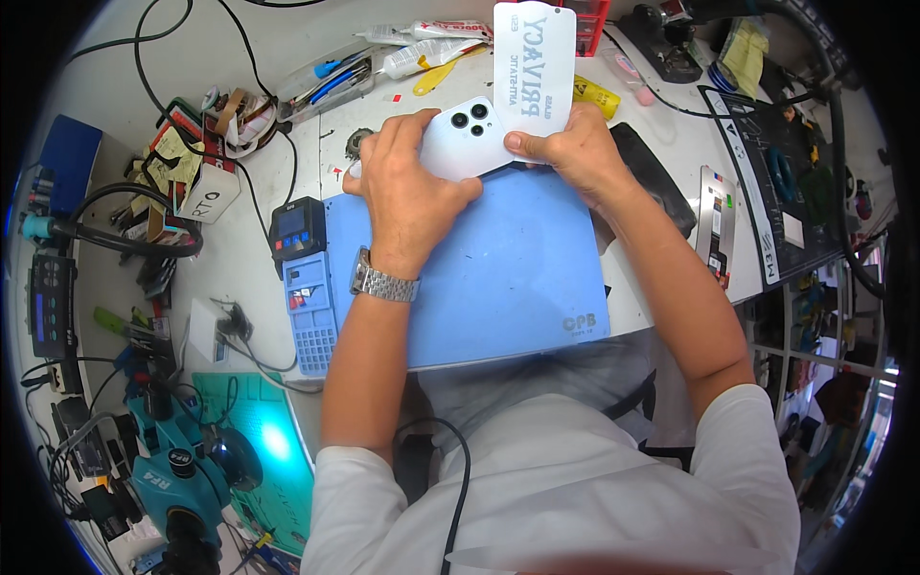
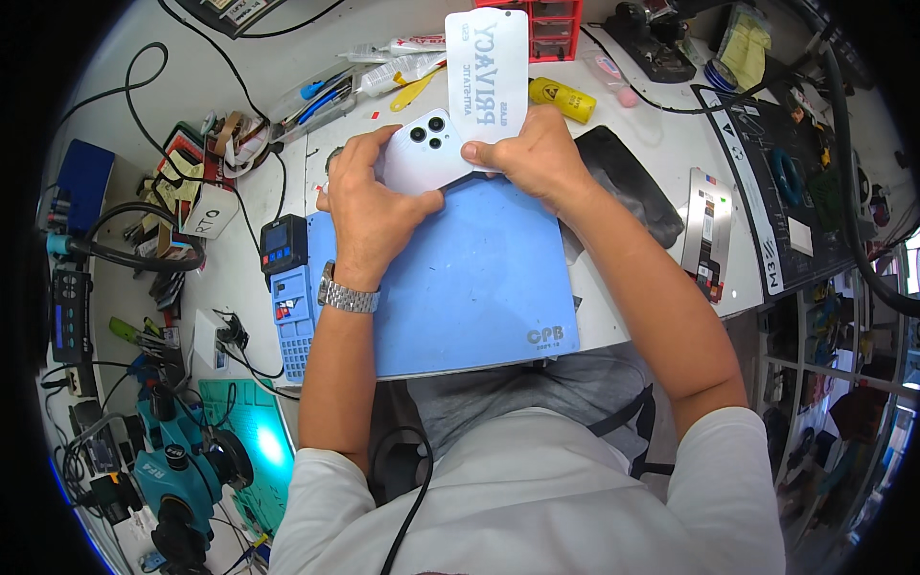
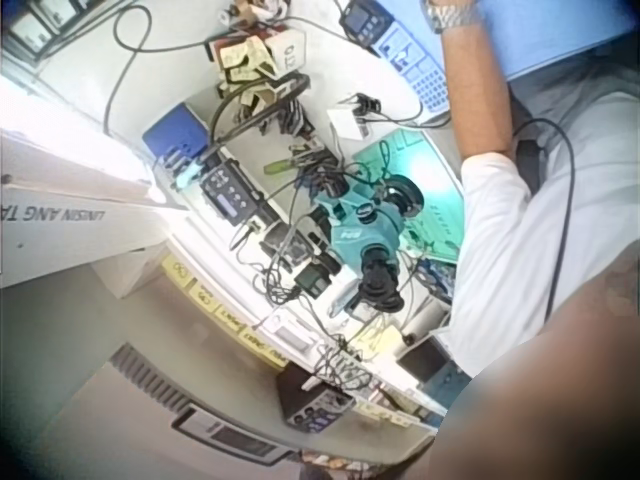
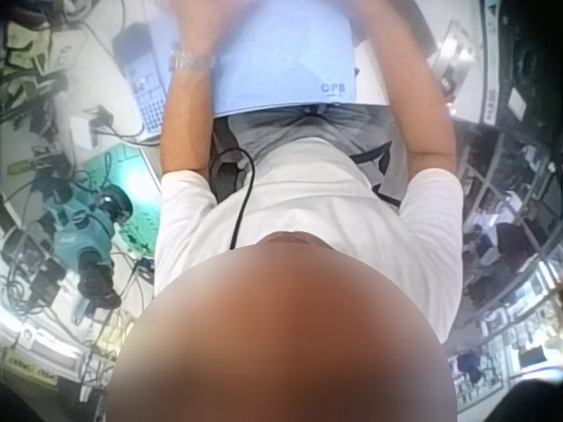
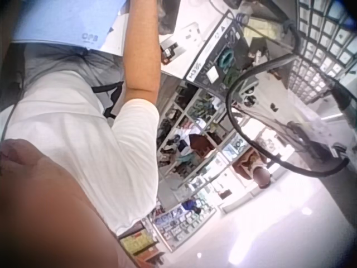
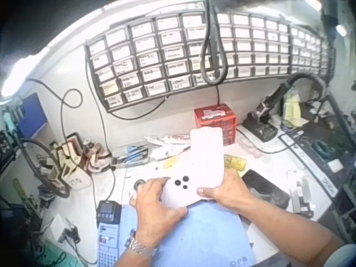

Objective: The person removes a phone case from a smartphone, then aligns and applies a privacy screen protector to the back of the device. They smooth the film with their fingers and use a small yellow tool to press out bubbles, repeating the process until the film is fully adhered.

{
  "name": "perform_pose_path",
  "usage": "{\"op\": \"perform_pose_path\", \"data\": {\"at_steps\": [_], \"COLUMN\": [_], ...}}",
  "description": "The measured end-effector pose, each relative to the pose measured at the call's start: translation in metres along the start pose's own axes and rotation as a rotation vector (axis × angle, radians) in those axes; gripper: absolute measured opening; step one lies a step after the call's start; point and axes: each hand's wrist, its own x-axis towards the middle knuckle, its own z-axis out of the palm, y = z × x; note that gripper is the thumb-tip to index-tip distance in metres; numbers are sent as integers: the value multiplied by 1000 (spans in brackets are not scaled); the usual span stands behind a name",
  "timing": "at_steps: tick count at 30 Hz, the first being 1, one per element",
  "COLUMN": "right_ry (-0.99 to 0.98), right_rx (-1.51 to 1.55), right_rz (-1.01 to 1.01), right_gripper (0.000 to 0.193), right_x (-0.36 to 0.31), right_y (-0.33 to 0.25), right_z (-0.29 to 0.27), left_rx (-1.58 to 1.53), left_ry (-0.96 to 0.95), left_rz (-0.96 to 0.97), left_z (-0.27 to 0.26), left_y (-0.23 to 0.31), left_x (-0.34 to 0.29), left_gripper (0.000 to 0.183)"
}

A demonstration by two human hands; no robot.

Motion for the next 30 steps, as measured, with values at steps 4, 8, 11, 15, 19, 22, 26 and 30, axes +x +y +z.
{"op": "perform_pose_path", "data": {"at_steps": [4,8,11,15,19,22,26,30], "right_ry": [77,187,235,269,287,291,295,253], "right_rx": [80,112,168,164,75,1,-71,-111], "right_rz": [1,-48,-62,-77,-149,-236,-320,-324], "right_gripper": [31,28,27,29,27,27,28,28], "right_x": [-2,0,-1,-2,1,2,3,5], "right_y": [0,1,0,-2,-1,1,1,0], "right_z": [4,9,11,13,11,10,8,4], "left_rx": [-27,-38,-62,-37,-24,1,20,18], "left_ry": [0,17,5,-7,-32,-38,-27,-42], "left_rz": [35,107,120,149,145,165,212,262], "left_z": [1,5,6,7,6,6,7,7], "left_y": [-1,0,2,6,8,9,9,7], "left_x": [-2,2,2,2,0,1,1,2], "left_gripper": [73,72,71,72,74,76,77,76]}}
